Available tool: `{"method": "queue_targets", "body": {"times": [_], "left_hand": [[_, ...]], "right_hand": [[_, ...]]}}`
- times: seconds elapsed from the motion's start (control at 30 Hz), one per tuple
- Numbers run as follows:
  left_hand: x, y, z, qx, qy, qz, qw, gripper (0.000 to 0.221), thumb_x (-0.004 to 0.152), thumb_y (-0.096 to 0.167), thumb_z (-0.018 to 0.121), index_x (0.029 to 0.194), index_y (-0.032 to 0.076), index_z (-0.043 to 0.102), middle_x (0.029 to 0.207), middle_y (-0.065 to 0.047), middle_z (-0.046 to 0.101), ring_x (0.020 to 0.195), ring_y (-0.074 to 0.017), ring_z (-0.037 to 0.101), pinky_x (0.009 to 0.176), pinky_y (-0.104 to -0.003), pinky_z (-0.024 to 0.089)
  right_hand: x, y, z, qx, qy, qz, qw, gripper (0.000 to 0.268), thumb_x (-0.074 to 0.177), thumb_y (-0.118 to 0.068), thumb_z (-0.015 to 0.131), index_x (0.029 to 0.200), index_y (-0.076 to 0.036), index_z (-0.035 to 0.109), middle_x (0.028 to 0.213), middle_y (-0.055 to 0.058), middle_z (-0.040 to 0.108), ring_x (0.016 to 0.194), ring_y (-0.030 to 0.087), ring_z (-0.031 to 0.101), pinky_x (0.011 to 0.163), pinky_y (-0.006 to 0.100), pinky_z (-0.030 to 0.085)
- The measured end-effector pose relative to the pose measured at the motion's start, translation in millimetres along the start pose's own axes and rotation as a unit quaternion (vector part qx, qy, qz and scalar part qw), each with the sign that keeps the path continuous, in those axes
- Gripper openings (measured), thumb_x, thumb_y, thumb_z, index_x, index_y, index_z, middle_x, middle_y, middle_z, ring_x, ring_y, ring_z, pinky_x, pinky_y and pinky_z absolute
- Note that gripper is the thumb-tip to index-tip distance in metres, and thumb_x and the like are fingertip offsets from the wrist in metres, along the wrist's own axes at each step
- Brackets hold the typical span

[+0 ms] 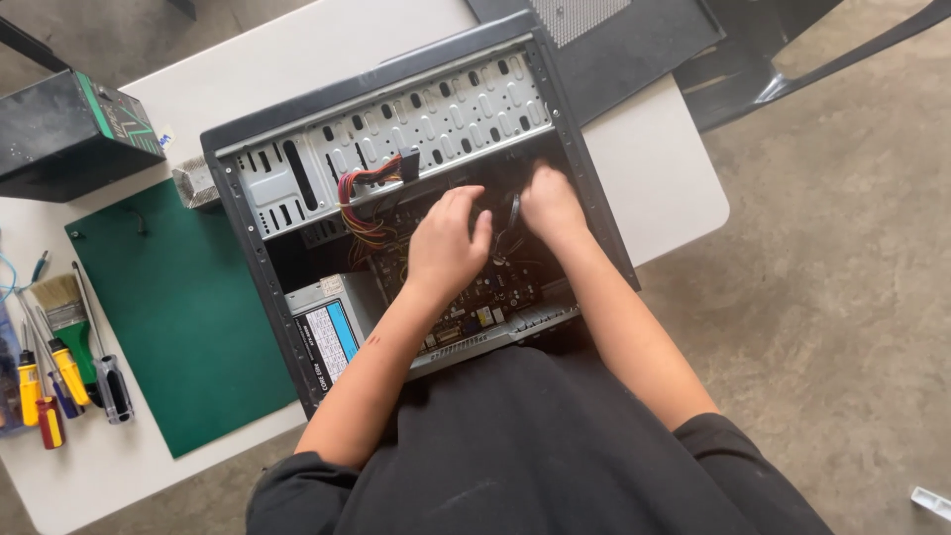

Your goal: The person uses a screwdriver to open a desktop computer case and then removes the CPU heatsink from the motherboard.

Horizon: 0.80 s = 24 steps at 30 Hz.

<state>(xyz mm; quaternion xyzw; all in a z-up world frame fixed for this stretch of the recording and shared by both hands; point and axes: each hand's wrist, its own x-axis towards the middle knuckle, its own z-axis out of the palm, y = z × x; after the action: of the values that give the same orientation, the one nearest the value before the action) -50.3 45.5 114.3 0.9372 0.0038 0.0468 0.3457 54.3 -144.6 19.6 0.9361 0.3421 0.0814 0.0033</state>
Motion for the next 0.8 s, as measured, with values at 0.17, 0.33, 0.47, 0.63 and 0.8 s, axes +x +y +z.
{"method": "queue_targets", "body": {"times": [0.17,0.33,0.47,0.63,0.8], "left_hand": [[48,7,33,-0.07,-0.114,-0.148,0.98,0.072,0.103,0.051,0.056,0.15,-0.003,0.051,0.141,-0.03,0.062,0.133,-0.0418,0.064,0.112,-0.052,0.051],[89,31,46,-0.146,-0.174,-0.262,0.938,0.091,0.092,0.067,0.062,0.139,-0.01,0.056,0.136,-0.034,0.065,0.133,-0.0444,0.063,0.112,-0.055,0.051],[108,21,81,-0.188,-0.15,-0.298,0.924,0.08,0.095,0.062,0.056,0.131,-0.009,0.064,0.129,-0.032,0.07,0.131,-0.0422,0.065,0.109,-0.055,0.053],[98,35,65,-0.185,-0.104,-0.267,0.94,0.068,0.104,0.048,0.045,0.12,-0.013,0.07,0.118,-0.035,0.073,0.125,-0.0462,0.067,0.105,-0.057,0.054],[97,35,46,-0.091,-0.16,-0.233,0.955,0.068,0.109,0.053,0.038,0.126,-0.005,0.067,0.129,-0.03,0.071,0.13,-0.0424,0.066,0.11,-0.057,0.053]], "right_hand": [[28,-6,-23,0.296,-0.136,0.297,0.898,0.042,0.104,-0.031,0.053,0.105,0.008,0.068,0.09,0.031,0.073,0.097,0.05,0.075,0.081,0.061,0.061],[38,-9,-13,0.278,-0.137,0.306,0.9,0.041,0.103,-0.032,0.054,0.106,0.006,0.069,0.091,0.029,0.074,0.098,0.048,0.075,0.081,0.059,0.061],[40,-9,-3,0.263,-0.147,0.31,0.902,0.039,0.102,-0.034,0.055,0.107,0.002,0.07,0.092,0.026,0.074,0.1,0.045,0.075,0.08,0.056,0.062],[24,-10,11,0.245,-0.163,0.31,0.904,0.038,0.102,-0.035,0.056,0.108,-0.001,0.071,0.093,0.023,0.075,0.101,0.042,0.075,0.08,0.054,0.062],[-14,-10,23,0.221,-0.178,0.321,0.904,0.036,0.1,-0.037,0.057,0.109,-0.005,0.073,0.095,0.019,0.075,0.103,0.039,0.075,0.079,0.051,0.063]]}}
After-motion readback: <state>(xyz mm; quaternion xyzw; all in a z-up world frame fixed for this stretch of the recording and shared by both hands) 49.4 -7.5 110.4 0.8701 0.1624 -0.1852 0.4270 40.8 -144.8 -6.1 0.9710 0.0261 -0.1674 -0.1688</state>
